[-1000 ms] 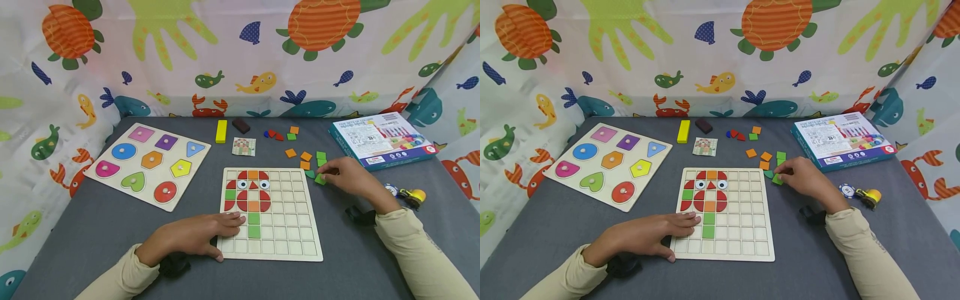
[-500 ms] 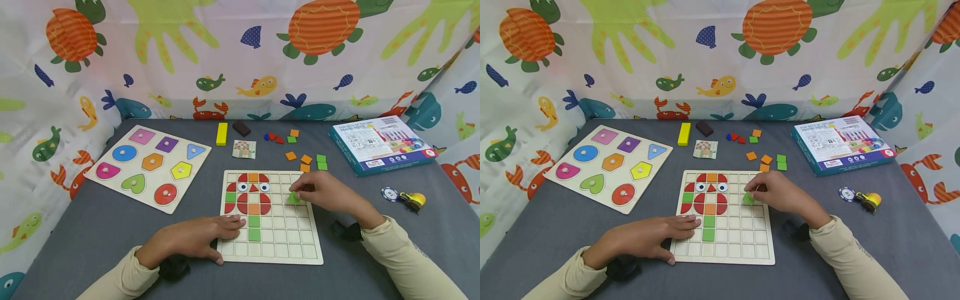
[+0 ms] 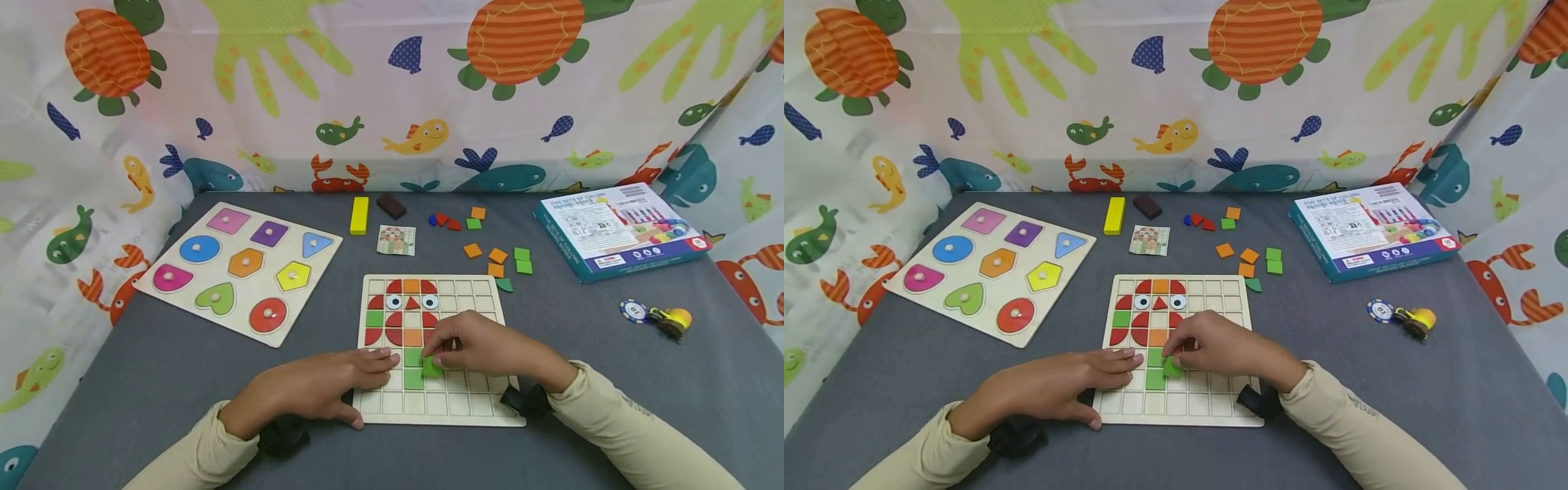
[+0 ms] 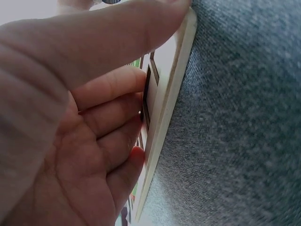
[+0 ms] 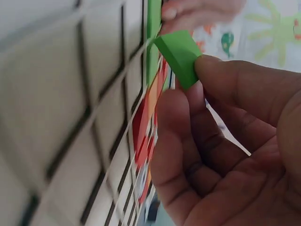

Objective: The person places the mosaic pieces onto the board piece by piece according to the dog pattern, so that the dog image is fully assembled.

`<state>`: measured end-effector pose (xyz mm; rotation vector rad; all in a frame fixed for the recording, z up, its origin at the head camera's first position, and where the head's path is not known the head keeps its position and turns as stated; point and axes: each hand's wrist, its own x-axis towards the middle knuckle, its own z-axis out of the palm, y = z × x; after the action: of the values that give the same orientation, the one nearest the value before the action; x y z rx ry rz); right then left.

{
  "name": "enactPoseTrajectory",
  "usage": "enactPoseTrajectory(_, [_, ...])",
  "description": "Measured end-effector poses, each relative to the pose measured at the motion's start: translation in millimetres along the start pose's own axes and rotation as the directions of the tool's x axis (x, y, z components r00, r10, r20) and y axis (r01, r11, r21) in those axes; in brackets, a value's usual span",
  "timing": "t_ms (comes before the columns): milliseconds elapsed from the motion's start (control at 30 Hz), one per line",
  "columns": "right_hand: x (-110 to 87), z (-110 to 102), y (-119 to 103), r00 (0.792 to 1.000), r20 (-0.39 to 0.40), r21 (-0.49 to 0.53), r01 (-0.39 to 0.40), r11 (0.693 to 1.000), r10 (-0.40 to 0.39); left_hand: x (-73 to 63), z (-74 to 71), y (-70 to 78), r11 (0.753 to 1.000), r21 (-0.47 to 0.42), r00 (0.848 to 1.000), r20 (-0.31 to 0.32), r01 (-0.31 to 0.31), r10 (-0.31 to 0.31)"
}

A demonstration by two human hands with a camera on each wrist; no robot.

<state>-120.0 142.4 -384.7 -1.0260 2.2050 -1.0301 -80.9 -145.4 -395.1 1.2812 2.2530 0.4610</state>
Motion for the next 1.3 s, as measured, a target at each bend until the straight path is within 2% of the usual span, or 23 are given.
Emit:
enactPoseTrajectory(200, [9.0, 16, -13, 0.997, 0.070, 0.019, 0.039, 0.999, -0.040, -0.3, 0.6, 0.3, 1.000, 0.000, 1.000, -0.006, -0.008, 0.008])
enactPoseTrajectory(400, [16.2, 28, -21, 0.992, 0.122, -0.027, 0.044, 0.999, -0.041, 0.4, -1.2, -0.3, 1.000, -0.007, 1.000, 0.002, 0.002, -0.002])
enactPoseTrajectory(667, [18.6, 38, -27, 0.995, 0.099, -0.151, 0.026, 0.988, -0.011, 0.1, -0.4, -2.0, 1.000, -0.026, 1.000, -0.002, 0.004, -0.004])
enactPoseTrajectory(900, [18.1, 38, -26, 0.995, 0.098, -0.153, 0.037, 0.987, -0.022, -0.6, -0.5, -1.9, 1.000, -0.026, 1.000, -0.002, 0.008, -0.008])
enactPoseTrajectory(1033, [16.3, 29, -20, 0.998, 0.055, -0.144, 0.037, 0.989, -0.030, -0.7, -0.6, -1.4, 1.000, -0.026, 1.000, -0.003, 0.014, -0.014])
enactPoseTrajectory(1167, [12.2, 14, -10, 0.999, -0.040, -0.150, 0.011, 0.989, -0.017, -0.6, -0.8, -1.0, 1.000, -0.023, 1.000, -0.001, 0.020, -0.020])
enactPoseTrajectory(1300, [7.3, -4, 2, 0.989, -0.146, -0.167, -0.039, 0.985, 0.014, -0.1, -0.7, -1.4, 1.000, -0.020, 1.000, 0.005, 0.023, -0.023])
